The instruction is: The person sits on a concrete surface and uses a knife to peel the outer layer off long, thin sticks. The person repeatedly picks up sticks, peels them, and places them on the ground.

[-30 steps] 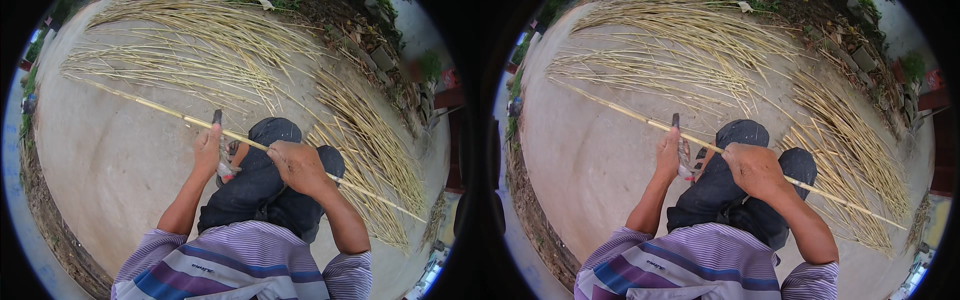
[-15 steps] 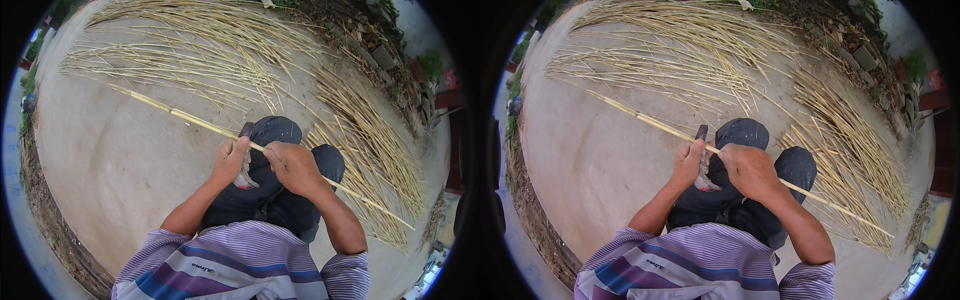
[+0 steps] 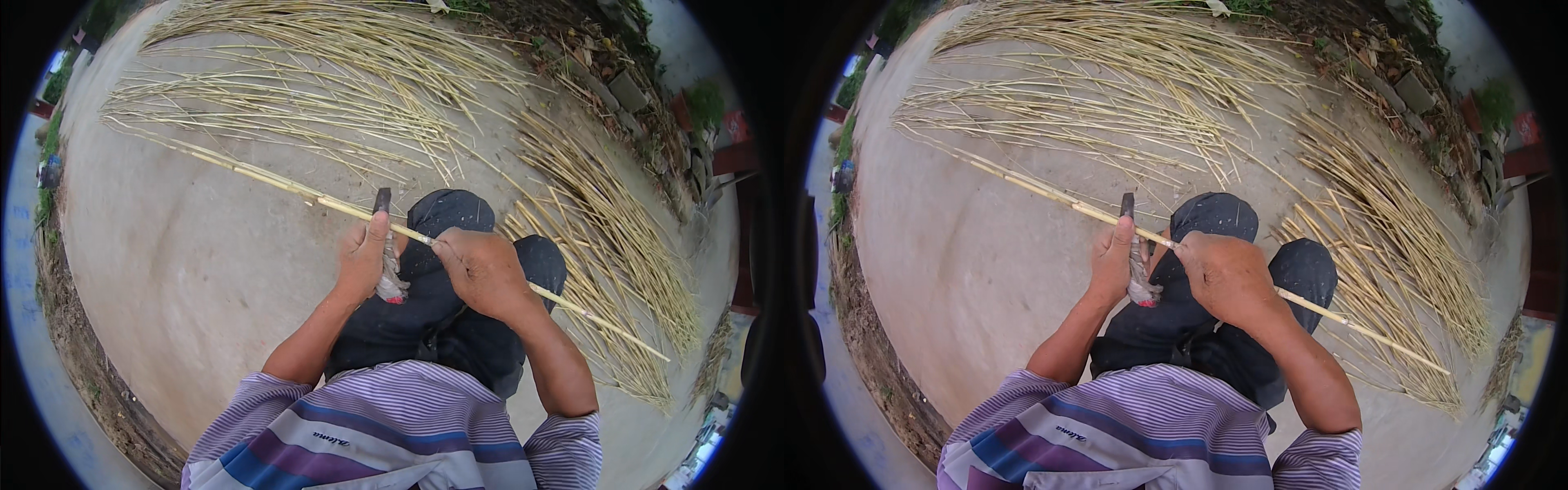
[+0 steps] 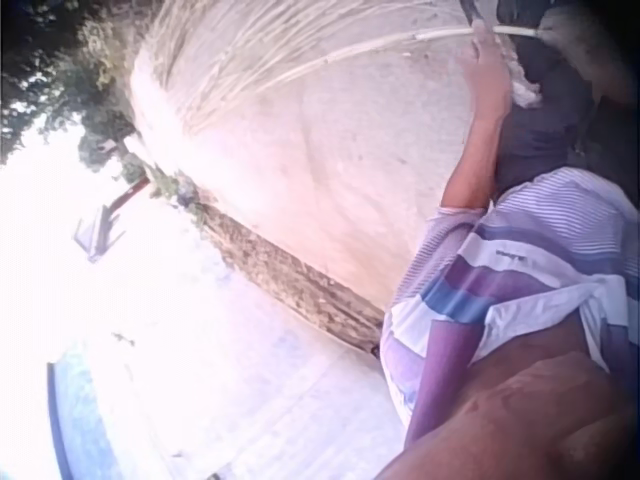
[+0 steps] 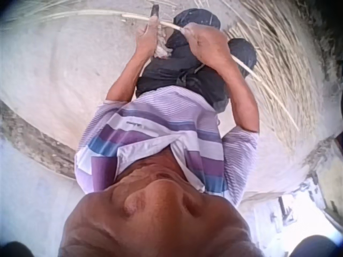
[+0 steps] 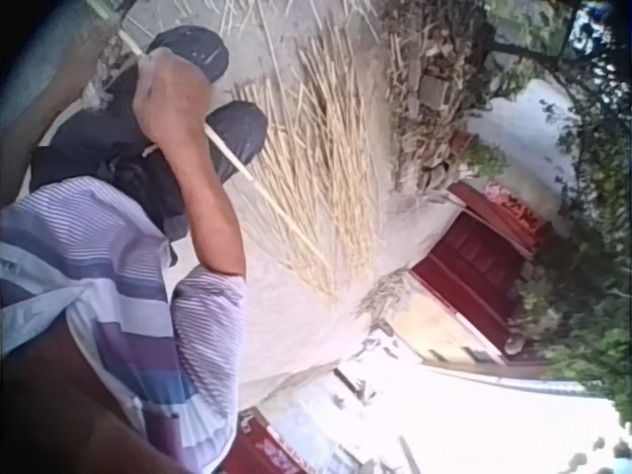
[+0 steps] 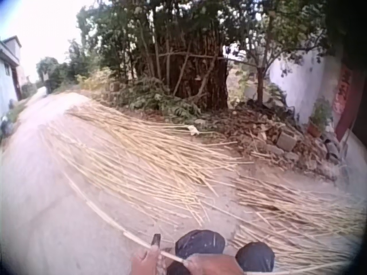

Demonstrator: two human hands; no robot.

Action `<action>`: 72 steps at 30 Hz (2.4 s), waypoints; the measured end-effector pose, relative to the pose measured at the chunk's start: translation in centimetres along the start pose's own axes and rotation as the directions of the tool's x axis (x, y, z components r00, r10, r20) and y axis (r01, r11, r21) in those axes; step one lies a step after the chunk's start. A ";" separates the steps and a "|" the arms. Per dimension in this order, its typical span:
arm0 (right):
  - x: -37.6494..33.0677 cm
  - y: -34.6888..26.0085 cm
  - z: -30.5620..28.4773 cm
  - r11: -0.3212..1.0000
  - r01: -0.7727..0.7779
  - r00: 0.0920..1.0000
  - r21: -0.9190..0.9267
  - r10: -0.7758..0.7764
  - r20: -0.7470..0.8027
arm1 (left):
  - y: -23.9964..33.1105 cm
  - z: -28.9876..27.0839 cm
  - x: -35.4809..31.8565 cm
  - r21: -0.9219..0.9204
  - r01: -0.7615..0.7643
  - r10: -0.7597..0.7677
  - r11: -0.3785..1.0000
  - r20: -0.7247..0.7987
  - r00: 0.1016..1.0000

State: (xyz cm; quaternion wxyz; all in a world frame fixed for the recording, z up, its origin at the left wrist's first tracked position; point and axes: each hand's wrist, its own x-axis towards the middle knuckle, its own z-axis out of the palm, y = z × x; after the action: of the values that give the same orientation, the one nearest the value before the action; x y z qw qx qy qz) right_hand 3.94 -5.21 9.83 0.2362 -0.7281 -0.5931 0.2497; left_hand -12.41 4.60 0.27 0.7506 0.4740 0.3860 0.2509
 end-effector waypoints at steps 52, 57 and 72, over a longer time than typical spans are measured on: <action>-0.2 -0.6 -0.6 0.994 -0.075 0.997 -0.081 0.077 0.020 | 0.0 -2.2 1.1 -0.054 -0.130 0.117 0.990 -0.190 0.975; 0.4 -0.9 0.9 0.996 -0.070 0.996 -0.058 0.067 -0.051 | -0.7 1.7 0.1 0.020 -0.236 0.236 0.972 -0.096 0.967; -0.3 -0.7 0.7 0.999 -0.008 0.993 -0.040 0.003 -0.114 | -1.2 1.3 0.1 0.055 -0.171 0.175 0.984 -0.081 0.981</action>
State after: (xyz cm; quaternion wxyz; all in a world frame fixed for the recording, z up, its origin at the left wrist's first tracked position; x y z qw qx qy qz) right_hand 2.93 -5.35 9.79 0.2544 -0.7474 -0.5816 0.1962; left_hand -11.31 3.46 -0.55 0.6974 0.5123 0.3809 0.3257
